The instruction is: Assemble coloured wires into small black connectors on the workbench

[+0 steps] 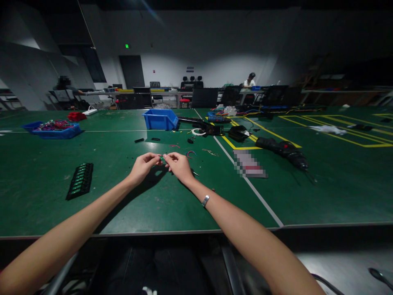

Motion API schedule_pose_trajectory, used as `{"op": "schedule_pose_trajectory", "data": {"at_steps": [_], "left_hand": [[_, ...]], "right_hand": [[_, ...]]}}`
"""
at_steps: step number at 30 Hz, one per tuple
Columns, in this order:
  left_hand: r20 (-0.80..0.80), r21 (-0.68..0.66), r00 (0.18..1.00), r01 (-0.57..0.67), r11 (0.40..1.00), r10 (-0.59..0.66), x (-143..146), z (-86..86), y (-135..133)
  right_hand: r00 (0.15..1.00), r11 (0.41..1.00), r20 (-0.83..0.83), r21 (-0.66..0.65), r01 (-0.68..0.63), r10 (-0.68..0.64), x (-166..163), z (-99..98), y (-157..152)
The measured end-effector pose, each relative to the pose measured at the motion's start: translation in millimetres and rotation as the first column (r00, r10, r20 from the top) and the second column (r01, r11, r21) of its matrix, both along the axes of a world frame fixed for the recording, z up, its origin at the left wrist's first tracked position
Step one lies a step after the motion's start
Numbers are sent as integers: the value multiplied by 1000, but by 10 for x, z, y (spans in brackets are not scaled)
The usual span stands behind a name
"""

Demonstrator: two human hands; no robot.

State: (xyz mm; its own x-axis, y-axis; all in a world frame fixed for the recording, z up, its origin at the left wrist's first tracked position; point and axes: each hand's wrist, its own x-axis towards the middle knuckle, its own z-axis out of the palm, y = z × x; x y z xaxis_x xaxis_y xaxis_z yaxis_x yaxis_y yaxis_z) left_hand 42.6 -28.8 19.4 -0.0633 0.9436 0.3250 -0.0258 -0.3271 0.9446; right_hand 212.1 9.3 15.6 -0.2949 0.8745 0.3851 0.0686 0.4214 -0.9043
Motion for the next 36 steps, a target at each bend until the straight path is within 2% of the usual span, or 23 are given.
{"op": "schedule_pose_trajectory", "data": {"at_steps": [18, 28, 36], "left_hand": [[8, -10, 1000, -12, 1000, 12, -14, -35, 37], [78, -46, 997, 6, 999, -2, -14, -50, 46], [89, -52, 996, 14, 999, -10, -41, -84, 76]], "right_hand": [[1000, 1000, 9, -17, -7, 8, 2, 10, 0], [994, 993, -33, -51, -108, 106, -4, 59, -26], [982, 982, -27, -31, -188, 187, 16, 1, 18]]}}
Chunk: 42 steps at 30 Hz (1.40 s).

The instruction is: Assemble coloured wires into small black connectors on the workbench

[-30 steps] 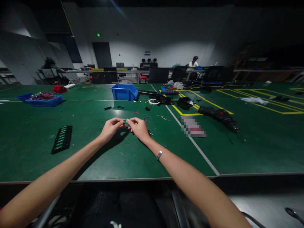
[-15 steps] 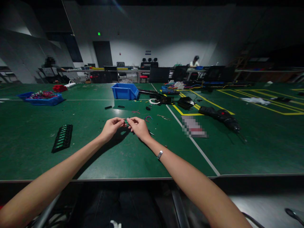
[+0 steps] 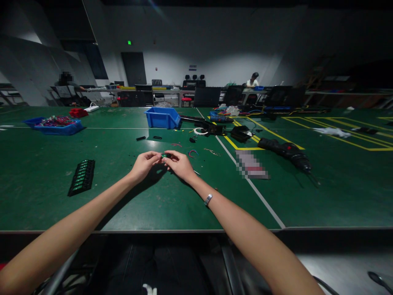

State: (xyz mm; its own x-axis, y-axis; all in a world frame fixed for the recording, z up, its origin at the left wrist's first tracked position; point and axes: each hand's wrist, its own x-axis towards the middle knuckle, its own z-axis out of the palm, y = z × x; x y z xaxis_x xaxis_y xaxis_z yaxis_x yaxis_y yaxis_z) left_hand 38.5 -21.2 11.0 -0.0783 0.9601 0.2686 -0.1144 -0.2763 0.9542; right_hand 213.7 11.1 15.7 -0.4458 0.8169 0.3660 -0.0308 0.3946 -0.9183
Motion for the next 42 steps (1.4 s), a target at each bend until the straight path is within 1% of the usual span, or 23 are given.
{"op": "schedule_pose_trajectory", "data": {"at_steps": [12, 15, 20, 28, 33, 38, 42], "left_hand": [[11, -20, 1000, 18, 1000, -18, 24, 35, -27], [-9, -21, 1000, 12, 1000, -12, 31, 53, -39], [-43, -7, 999, -1, 1000, 0, 37, 75, -54], [-52, -4, 999, 6, 1000, -6, 30, 69, -51], [8, -14, 999, 31, 999, -31, 14, 46, -37], [29, -19, 994, 106, 994, -105, -26, 23, -18], [46, -27, 989, 144, 989, -142, -51, 21, -7]], "right_hand": [[1000, 999, -15, 23, -22, 22, 6, -30, 43], [999, 999, -28, 23, -33, 34, 5, -39, 54], [999, 1000, -30, 8, -30, 31, 4, -16, 46], [998, 999, -50, -39, -32, 30, 0, 17, 32], [996, 995, -75, -87, -56, 49, -3, 0, 50], [995, 990, -75, -119, -80, 71, 9, 1, 54], [993, 988, -74, -117, -97, 89, 16, -10, 59]]}}
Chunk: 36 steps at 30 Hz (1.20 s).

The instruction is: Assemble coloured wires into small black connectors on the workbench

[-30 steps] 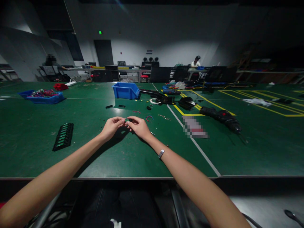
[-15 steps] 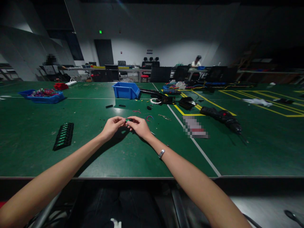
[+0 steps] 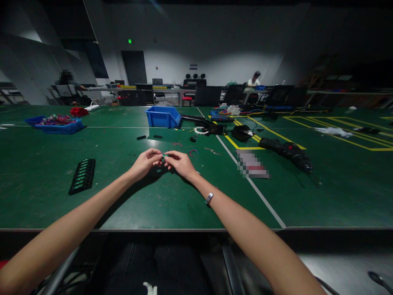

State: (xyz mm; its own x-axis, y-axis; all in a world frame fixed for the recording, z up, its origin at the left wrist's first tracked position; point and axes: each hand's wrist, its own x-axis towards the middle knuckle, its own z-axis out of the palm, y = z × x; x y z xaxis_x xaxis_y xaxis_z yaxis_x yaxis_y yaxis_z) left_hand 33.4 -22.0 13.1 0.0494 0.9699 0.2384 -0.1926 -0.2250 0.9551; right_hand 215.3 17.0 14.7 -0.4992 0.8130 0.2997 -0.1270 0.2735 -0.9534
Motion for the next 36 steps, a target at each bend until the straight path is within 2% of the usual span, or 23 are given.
{"op": "schedule_pose_trajectory", "data": {"at_steps": [8, 15, 19, 25, 36], "left_hand": [[0, 5, 1000, 16, 1000, -16, -18, -27, 21], [-163, 25, 986, -44, 999, 47, -15, 0, 21], [-292, 78, 952, -66, 995, 87, 9, -1, -10], [-468, 188, 860, -130, 974, 205, 48, 26, -98], [-504, 262, 811, -184, 947, 297, 88, -57, -82]], "right_hand": [[999, 999, 31, 32, -24, 23, 10, -17, 7], [999, 999, 45, 46, -22, 20, 8, -36, 10], [998, 999, 64, 47, -8, 5, 11, -25, -2], [997, 998, 73, 58, 5, -9, -7, -25, -23], [998, 1000, 65, 22, 22, -23, -64, -60, -60]]}}
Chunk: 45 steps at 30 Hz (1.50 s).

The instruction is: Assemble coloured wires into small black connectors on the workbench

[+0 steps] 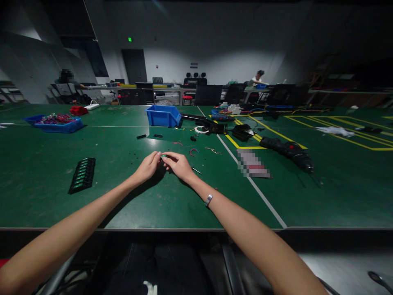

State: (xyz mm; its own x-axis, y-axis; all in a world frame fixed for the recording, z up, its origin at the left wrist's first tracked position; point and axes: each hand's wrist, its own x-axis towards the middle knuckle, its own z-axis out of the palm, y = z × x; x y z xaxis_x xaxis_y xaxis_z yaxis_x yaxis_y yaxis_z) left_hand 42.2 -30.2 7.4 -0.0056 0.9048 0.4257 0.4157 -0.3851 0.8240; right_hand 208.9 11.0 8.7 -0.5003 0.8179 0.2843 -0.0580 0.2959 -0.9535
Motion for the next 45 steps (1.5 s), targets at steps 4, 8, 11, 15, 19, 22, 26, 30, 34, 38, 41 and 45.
{"op": "schedule_pose_trajectory", "data": {"at_steps": [4, 8, 11, 15, 19, 22, 26, 30, 34, 38, 41, 45], "left_hand": [[10, -1, 1000, 7, 1000, -7, 3, -6, 3], [26, -8, 1000, 9, 1000, -9, 7, -8, 5], [47, -7, 999, 7, 1000, -6, 11, -4, 4], [46, -10, 999, 3, 1000, -2, 15, 1, 0], [18, -7, 1000, -9, 1000, 9, 16, 2, 2], [12, 2, 1000, -11, 1000, 11, 14, 0, 8], [15, 2, 1000, -7, 1000, 7, 9, -7, 20], [-23, 13, 1000, -14, 1000, 15, 9, -15, 25], [-69, 16, 997, -25, 1000, 26, 16, -19, 18], [-69, 28, 997, -32, 999, 33, 28, -28, 12], [-41, 34, 999, -34, 999, 35, 36, -36, 13], [-17, 34, 999, -42, 999, 42, 42, -45, 16]], "right_hand": [[1000, 1000, -7, -6, -6, 6, -3, 11, -4], [1000, 1000, 5, -11, -13, 13, 0, 10, 1], [1000, 1000, 9, -5, -9, 9, 1, 2, 3], [1000, 1000, 11, 0, -7, 7, 3, -2, 2], [1000, 1000, 7, 9, -13, 13, -2, -8, 9], [1000, 1000, -3, -4, -21, 21, -10, -20, 24], [999, 999, -22, -12, -30, 30, -11, -35, 39], [1000, 1000, -5, 19, -8, 8, -6, -41, 45], [999, 996, 27, 83, 39, -41, -16, -53, 45], [997, 990, 21, 115, 78, -81, -47, -63, 19], [994, 986, 6, 129, 108, -110, -75, -65, -16], [990, 977, 15, 166, 138, -142, -96, -80, -42]]}}
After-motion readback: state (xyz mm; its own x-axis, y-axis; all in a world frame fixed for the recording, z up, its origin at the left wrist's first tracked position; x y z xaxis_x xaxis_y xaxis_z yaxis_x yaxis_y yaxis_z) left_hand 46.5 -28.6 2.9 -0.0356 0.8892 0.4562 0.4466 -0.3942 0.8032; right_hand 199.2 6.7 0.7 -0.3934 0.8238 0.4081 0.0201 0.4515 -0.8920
